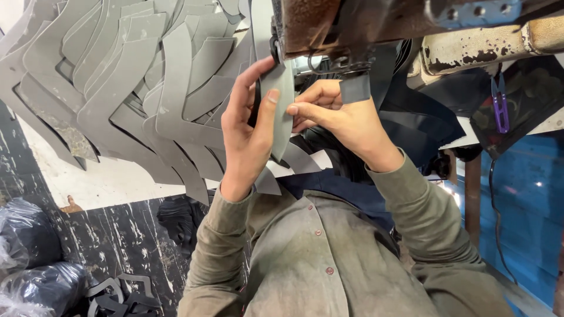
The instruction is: The person feeds pre-cut shoe upper components through an industrial machine for stitching or processing.
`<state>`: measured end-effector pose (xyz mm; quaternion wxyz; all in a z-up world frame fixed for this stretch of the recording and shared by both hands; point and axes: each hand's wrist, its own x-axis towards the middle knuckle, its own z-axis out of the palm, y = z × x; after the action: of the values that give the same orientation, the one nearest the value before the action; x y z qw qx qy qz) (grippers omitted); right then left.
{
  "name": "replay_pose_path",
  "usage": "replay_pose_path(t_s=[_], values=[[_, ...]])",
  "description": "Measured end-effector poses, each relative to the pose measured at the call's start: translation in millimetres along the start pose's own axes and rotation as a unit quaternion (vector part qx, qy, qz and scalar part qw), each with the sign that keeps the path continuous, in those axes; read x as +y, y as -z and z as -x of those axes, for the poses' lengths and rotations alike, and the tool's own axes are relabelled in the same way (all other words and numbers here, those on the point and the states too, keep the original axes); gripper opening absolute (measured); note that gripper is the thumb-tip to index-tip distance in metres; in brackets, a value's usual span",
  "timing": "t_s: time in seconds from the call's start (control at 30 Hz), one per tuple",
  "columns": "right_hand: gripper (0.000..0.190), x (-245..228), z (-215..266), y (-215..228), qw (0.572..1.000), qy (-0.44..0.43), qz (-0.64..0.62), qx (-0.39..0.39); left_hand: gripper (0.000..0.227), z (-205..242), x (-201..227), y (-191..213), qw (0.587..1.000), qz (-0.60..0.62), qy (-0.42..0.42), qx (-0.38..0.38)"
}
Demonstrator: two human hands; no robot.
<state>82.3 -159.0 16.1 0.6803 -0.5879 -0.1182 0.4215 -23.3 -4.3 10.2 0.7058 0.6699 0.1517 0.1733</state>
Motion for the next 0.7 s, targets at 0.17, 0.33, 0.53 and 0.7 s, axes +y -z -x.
replay_pose_path(t_s=[0.17, 0.33, 0.53, 0.7], values=[[0.014, 1.2, -4.4, 2.2, 1.000, 0.011, -0.010, -0.020, 0.041, 2.9, 26.2, 1.7, 0.999, -0.008, 0.048, -0.014], [0.014, 5.8, -7.0, 2.3, 0.999, 0.026, -0.005, -0.030, 0.041, 4.8, 17.5, 6.7, 0.994, 0.050, 0.088, -0.036], [0.013, 14.6, -13.2, -0.1, 0.997, 0.077, -0.002, 0.010, 0.034, -7.7, 6.9, -2.0, 0.996, 0.067, 0.067, 0.002], [0.011, 19.5, -16.1, 0.6, 0.993, 0.103, 0.037, 0.038, 0.025, -18.2, -17.5, -19.7, 0.991, 0.116, -0.006, 0.070]])
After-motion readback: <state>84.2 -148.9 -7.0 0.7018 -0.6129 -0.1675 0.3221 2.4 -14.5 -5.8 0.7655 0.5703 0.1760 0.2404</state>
